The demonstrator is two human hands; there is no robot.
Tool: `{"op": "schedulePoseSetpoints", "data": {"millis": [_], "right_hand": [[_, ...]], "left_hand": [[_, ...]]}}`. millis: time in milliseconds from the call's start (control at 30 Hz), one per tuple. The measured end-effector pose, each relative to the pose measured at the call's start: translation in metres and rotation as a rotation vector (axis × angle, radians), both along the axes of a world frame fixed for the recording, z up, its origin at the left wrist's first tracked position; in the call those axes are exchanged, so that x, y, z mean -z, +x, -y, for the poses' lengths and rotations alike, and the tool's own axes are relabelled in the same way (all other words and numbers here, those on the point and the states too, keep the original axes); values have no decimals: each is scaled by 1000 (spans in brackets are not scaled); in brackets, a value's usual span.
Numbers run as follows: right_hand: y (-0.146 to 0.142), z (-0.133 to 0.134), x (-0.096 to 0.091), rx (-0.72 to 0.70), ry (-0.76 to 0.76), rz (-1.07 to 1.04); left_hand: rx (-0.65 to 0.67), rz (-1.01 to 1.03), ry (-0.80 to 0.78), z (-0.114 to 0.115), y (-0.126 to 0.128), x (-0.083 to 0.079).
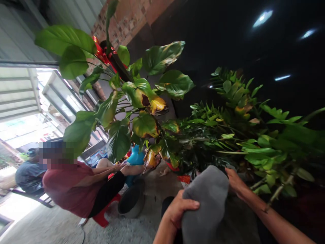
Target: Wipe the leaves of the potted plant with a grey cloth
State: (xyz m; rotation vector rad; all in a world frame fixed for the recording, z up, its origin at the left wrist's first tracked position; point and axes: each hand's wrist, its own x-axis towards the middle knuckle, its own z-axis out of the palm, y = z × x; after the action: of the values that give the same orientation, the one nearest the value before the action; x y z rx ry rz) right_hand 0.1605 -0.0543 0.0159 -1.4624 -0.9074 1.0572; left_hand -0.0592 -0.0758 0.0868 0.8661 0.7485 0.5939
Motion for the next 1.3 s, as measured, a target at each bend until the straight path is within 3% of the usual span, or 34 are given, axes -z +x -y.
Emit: {"op": "schedulePoseSetpoints", "data": {"millis": [67,167,233,267,333,400,467,533,667,733,800,867,933,1000,1067,1200,1300], "right_hand": [[0,2,-1,-1,-11,-13],[-3,1,-4,-4,-23,-33],[-6,0,-4,-6,-13,-43],[-6,0,-3,-5,-7,-47],[-5,-1,0,1,3,-52],[-3,-1,3,3,10,-50],[0,1,5,-2,18,-47],[1,3,4,-16,22,-48],[0,5,-4,-58,17,-57],[-1,5,-7,-67,15,-66],[0,4,-7,-65,8,-78],[2,4,-4,-58,-12,-87],[5,5,-2,-63,-37,-88],[7,7,-1,-83,-44,-90],[8,9,-3,-108,-32,-98],[7,9,-8,-120,-9,-115],[6,7,-8,-102,2,-125]], "left_hand": [[-60,63,90,-9,-5,-27],[-364,127,86,-42,4,-58],[-516,76,48,-58,16,-54],[-526,24,37,-60,22,-45],[-392,-105,38,-52,28,-19],[-105,-150,39,-36,25,4],[59,-120,44,-24,16,11],[12,-42,63,-26,10,-3],[-337,103,62,-61,22,-48],[-417,108,73,-72,37,-54],[-335,21,108,-69,49,-42],[-136,-134,136,-57,51,-20],[51,-243,130,-43,41,-3],[136,-230,122,-38,26,-2],[91,-129,147,-43,14,-19],[-255,93,164,-72,21,-64],[-382,58,123,-79,43,-62]]}}
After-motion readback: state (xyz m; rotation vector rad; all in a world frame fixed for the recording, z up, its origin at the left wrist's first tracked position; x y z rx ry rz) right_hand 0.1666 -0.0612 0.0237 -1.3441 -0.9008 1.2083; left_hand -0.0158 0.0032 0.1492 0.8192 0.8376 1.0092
